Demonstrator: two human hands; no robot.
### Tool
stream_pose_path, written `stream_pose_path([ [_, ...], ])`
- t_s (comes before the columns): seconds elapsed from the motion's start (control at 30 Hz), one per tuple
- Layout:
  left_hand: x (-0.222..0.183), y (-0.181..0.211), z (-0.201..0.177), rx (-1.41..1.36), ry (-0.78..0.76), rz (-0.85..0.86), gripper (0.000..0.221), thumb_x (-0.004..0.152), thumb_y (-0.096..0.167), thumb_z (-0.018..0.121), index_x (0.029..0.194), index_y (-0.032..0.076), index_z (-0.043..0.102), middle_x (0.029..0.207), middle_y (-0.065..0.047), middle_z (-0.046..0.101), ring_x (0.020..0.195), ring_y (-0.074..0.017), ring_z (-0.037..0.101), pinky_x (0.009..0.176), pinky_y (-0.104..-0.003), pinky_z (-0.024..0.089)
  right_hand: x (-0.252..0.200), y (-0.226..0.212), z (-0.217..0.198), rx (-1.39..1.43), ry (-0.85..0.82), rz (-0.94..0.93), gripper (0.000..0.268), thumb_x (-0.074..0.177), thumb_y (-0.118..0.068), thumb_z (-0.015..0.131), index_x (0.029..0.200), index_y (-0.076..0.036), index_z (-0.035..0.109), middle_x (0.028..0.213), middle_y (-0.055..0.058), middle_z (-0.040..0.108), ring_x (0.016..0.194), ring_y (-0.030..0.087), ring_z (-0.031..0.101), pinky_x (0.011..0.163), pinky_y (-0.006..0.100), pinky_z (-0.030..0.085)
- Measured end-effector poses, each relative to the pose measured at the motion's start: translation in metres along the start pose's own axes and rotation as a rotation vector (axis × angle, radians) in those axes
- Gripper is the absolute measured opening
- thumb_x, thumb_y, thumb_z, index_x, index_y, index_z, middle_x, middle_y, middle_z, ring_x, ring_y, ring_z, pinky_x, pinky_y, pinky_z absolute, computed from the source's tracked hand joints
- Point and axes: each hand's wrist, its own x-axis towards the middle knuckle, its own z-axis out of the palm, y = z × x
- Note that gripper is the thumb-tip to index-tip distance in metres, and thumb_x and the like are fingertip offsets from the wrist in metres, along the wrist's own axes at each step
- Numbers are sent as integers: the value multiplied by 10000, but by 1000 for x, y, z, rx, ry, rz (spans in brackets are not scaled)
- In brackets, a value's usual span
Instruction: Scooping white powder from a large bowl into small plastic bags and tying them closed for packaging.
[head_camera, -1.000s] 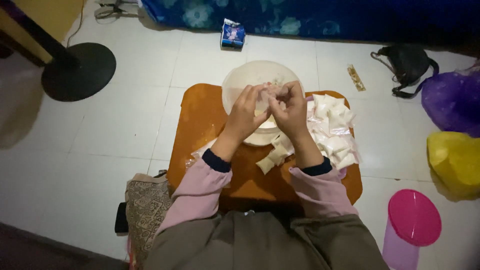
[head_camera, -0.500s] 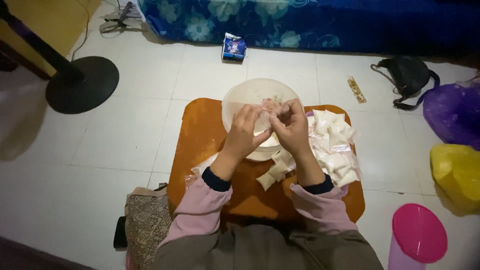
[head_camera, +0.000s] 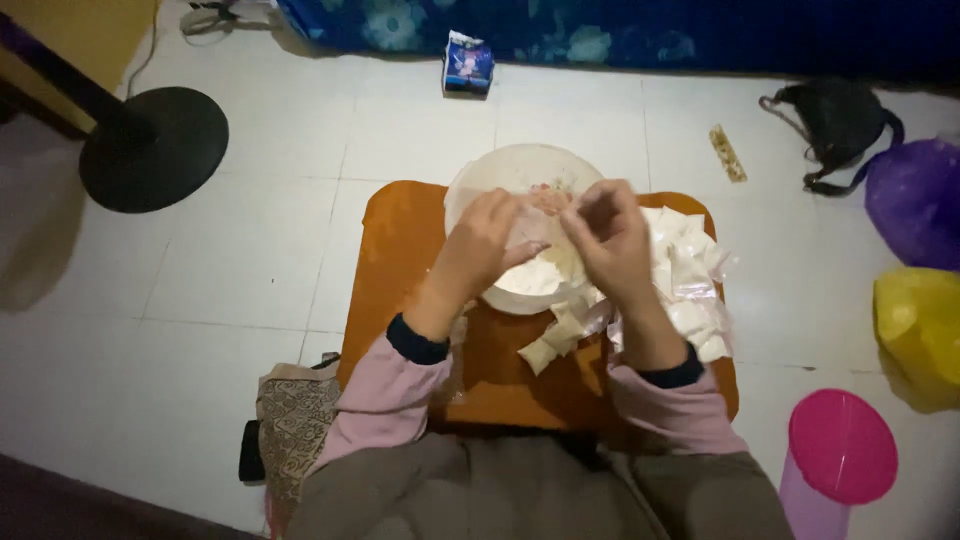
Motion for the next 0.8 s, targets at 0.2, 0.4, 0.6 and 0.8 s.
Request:
stream_pose_path([
  [0.2, -9, -17, -8, -433, 68, -293, 502, 963, 560, 614, 1107, 83, 557, 912, -120, 565, 869, -345, 664, 829, -448, 550, 40, -92, -38, -601, -332, -3, 157, 931, -65, 755, 1059, 20, 723, 887, 212, 729, 810, 365, 742, 684, 409, 617],
  [0.4, -16, -17, -5, -451, 149, -342, 475, 979, 534, 601, 1120, 83, 556, 943, -118, 597, 898, -317, 684, 830, -413, 561, 38, -23, -14, -1322, -981, 185, 216, 829, -287, 765, 977, -134, 800, 833, 127, 760, 817, 345, 770, 750, 513, 618],
  [0.6, -19, -17, -6, -536, 191, -416, 481, 956, 488, 668, 1123, 58, 534, 934, -162, 608, 870, -354, 680, 813, -468, 561, 29, 26, 10, -1450, -1154, 182, 108, 771, -161, 788, 869, -118, 793, 845, 108, 764, 824, 340, 736, 955, 585, 339],
  [0.8, -23, -20, -3, -575, 199, -446, 518, 947, 547, 645, 1126, 75, 528, 944, -166, 614, 872, -335, 684, 822, -460, 569, 28, 30, 17, -1433, -1185, 124, 227, 851, -37, 697, 1057, -76, 784, 992, 99, 770, 942, 308, 733, 999, 626, 317],
])
